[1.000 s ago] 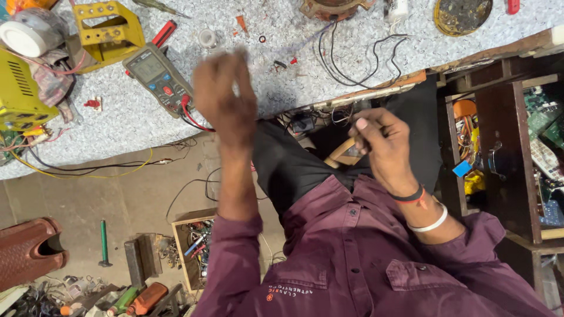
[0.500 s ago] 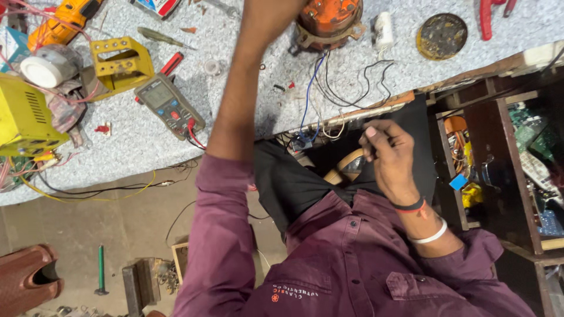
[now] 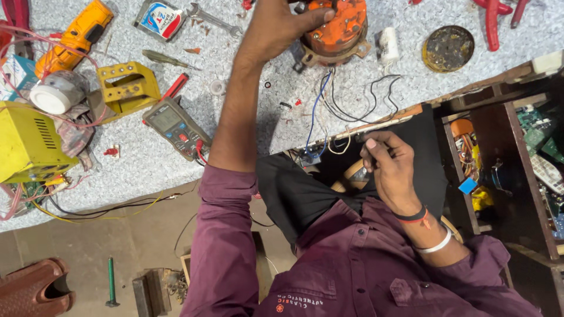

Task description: The person works on an orange cylindrical electrical component, stripping and twisting wires, and using a screwdriver to tighten terminals. They repeatedly connect and disconnect wires to test the assembly.

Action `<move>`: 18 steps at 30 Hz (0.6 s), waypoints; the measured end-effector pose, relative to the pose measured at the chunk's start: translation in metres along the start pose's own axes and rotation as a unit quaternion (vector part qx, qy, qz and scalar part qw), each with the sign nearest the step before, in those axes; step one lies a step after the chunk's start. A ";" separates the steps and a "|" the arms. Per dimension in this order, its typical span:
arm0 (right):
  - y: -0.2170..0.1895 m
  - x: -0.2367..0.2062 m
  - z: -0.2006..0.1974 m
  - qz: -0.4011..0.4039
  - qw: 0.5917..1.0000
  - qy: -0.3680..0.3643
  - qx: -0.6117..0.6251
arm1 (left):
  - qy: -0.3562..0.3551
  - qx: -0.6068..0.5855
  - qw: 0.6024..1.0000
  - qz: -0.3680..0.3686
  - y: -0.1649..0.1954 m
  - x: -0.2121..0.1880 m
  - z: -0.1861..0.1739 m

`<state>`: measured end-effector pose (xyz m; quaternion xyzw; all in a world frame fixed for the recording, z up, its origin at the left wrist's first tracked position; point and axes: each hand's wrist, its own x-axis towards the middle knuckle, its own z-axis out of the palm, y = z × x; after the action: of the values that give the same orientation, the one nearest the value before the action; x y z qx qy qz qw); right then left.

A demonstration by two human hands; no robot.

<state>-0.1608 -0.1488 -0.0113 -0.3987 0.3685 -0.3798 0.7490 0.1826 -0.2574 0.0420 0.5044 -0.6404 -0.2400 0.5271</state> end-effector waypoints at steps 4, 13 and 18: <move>0.002 0.000 0.003 0.004 1.000 -0.001 0.016 | 0.002 0.011 1.000 -0.003 0.005 0.001 0.003; 0.009 0.005 0.001 0.014 1.000 0.016 0.011 | 0.018 0.050 0.998 0.017 0.003 -0.001 0.005; 0.008 0.006 0.001 0.006 0.999 0.029 0.017 | 0.012 0.019 1.000 0.009 0.010 -0.001 0.006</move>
<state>-0.1546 -0.1504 -0.0196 -0.3724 0.3864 -0.3925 0.7469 0.1727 -0.2542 0.0483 0.5112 -0.6433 -0.2171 0.5270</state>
